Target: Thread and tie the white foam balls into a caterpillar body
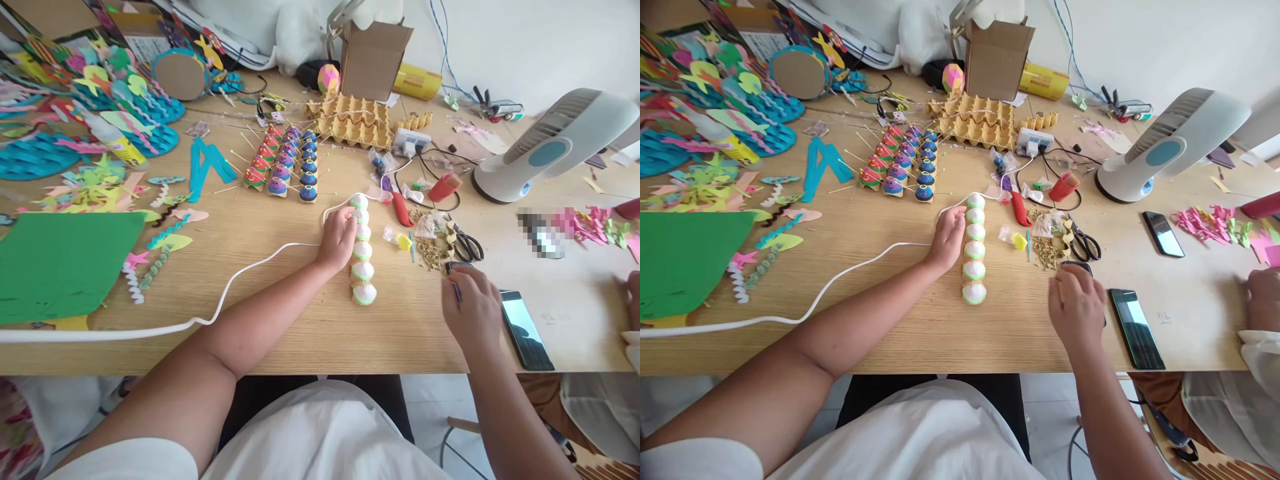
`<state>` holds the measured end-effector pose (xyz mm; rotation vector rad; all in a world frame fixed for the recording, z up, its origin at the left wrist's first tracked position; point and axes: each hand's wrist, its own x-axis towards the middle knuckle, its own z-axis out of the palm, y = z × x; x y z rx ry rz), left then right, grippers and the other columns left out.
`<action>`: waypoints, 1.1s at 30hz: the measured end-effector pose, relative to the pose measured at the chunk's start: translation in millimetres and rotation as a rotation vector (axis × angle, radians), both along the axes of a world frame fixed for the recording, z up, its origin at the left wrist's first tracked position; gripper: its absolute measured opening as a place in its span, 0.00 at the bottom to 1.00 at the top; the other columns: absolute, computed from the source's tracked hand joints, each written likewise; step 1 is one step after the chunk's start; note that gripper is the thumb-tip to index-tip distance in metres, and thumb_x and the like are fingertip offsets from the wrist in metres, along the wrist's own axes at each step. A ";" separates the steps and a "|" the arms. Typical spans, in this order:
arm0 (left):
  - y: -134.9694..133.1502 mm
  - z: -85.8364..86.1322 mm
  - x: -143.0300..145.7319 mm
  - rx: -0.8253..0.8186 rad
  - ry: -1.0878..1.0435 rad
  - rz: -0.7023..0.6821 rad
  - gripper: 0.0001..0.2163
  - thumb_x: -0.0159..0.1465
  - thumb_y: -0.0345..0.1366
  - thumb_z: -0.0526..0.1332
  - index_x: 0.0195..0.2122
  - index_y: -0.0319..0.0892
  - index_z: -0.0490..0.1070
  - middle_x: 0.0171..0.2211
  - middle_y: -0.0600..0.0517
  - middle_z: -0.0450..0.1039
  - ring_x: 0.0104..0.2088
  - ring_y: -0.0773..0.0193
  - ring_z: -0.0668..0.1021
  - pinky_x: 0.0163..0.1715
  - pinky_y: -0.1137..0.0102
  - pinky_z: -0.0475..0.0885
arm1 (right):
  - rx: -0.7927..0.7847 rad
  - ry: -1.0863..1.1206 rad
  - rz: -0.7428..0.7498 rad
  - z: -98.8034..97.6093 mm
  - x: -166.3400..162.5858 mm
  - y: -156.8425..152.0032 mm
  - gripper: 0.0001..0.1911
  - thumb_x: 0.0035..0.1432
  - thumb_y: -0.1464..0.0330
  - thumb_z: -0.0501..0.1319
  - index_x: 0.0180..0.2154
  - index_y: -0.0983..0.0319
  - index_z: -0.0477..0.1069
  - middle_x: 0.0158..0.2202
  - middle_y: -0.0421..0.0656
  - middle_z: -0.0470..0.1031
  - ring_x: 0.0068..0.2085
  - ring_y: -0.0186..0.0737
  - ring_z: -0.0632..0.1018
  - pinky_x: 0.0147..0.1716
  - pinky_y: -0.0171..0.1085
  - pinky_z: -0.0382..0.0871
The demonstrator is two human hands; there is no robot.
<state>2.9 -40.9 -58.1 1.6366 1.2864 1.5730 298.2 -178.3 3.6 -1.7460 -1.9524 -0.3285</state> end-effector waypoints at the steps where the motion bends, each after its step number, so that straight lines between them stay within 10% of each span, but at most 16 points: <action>1: -0.3 0.3 -0.4 0.005 0.001 -0.002 0.36 0.76 0.71 0.44 0.58 0.46 0.73 0.56 0.39 0.80 0.59 0.48 0.80 0.65 0.49 0.74 | -0.013 0.043 0.082 4.2 -15.1 8.3 0.10 0.74 0.60 0.60 0.42 0.56 0.78 0.56 0.54 0.86 0.55 0.57 0.86 0.59 0.59 0.74; 6: -3.0 2.1 -3.1 0.023 0.002 -0.024 0.30 0.78 0.67 0.47 0.58 0.48 0.72 0.56 0.41 0.79 0.59 0.51 0.80 0.65 0.53 0.75 | -0.096 0.435 0.414 13.2 -91.9 70.0 0.08 0.73 0.61 0.62 0.39 0.54 0.75 0.53 0.51 0.83 0.55 0.53 0.83 0.57 0.56 0.76; 12: -5.1 4.2 -4.7 0.078 0.042 -0.053 0.18 0.78 0.55 0.59 0.57 0.48 0.74 0.54 0.43 0.80 0.57 0.51 0.80 0.56 0.57 0.78 | -0.068 0.907 0.345 -15.2 -133.7 128.2 0.13 0.72 0.53 0.60 0.41 0.54 0.70 0.46 0.47 0.77 0.52 0.48 0.79 0.51 0.48 0.77; 26: -8.5 8.9 -7.4 0.102 0.129 -0.063 0.08 0.76 0.43 0.63 0.50 0.48 0.77 0.51 0.45 0.83 0.55 0.52 0.81 0.57 0.56 0.77 | 0.025 0.832 0.310 -28.0 -127.6 122.9 0.30 0.77 0.45 0.53 0.27 0.55 0.70 0.40 0.48 0.75 0.48 0.50 0.78 0.58 0.55 0.74; 33: -8.2 10.4 -8.2 0.091 0.107 -0.068 0.07 0.76 0.42 0.63 0.49 0.48 0.77 0.50 0.46 0.83 0.54 0.53 0.81 0.54 0.58 0.78 | 0.012 0.822 0.316 -39.8 -121.4 133.3 0.17 0.72 0.49 0.64 0.42 0.54 0.80 0.53 0.49 0.75 0.60 0.52 0.78 0.65 0.56 0.74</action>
